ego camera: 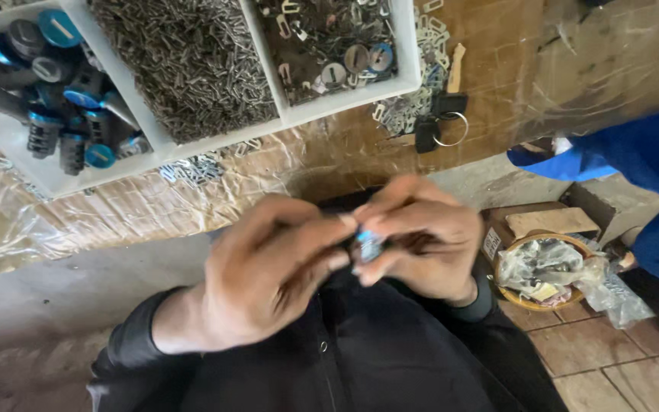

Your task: The person sits at a workbench and assembles a lock cylinder, holding the plug in one hand while picking small pins and springs from a compartment tray and inserting them one at a time into the plug chambers, pressing each part into place by hand.

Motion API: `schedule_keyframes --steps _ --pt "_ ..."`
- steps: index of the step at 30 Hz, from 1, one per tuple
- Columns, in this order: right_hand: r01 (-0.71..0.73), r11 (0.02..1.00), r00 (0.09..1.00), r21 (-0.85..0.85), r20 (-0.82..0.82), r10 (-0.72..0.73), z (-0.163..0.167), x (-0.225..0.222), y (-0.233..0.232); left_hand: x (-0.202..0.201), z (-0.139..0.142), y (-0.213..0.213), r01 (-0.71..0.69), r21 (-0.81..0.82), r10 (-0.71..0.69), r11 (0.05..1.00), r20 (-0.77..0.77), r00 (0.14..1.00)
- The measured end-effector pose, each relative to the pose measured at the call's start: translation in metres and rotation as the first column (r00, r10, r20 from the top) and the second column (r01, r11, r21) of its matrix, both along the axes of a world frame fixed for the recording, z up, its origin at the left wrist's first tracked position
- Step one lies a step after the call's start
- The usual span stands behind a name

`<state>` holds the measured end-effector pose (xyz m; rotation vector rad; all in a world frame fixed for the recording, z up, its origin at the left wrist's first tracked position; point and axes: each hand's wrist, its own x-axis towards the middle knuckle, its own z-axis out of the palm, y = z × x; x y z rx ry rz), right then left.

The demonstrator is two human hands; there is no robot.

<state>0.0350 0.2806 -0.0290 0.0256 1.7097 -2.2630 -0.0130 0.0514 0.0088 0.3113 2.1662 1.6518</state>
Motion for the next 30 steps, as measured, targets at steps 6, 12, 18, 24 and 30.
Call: schedule_keyframes --steps 6,12,18,24,30 --pt "0.29 0.952 0.956 -0.101 0.079 -0.283 0.002 0.018 0.014 -0.038 0.009 0.034 -0.102 -0.601 -0.245 0.793 -0.467 0.85" --pt "0.237 0.967 0.969 -0.096 0.094 -0.228 -0.003 0.014 0.018 -0.022 0.005 0.023 -0.125 -0.562 -0.186 0.818 -0.463 0.867" --pt "0.154 0.979 0.988 -0.135 0.011 -0.154 0.002 0.005 0.015 0.016 -0.037 0.001 -0.011 -0.425 -0.282 0.905 -0.618 0.734" --pt "0.093 0.98 0.986 -0.176 0.149 -0.067 0.002 -0.001 -0.001 0.015 -0.017 -0.027 -0.216 -0.413 -0.073 0.885 -0.581 0.811" --pt "-0.016 0.995 0.999 -0.094 0.043 0.02 -0.002 -0.007 -0.018 -0.006 0.008 -0.01 -0.05 -0.036 0.026 0.998 -0.49 0.871"
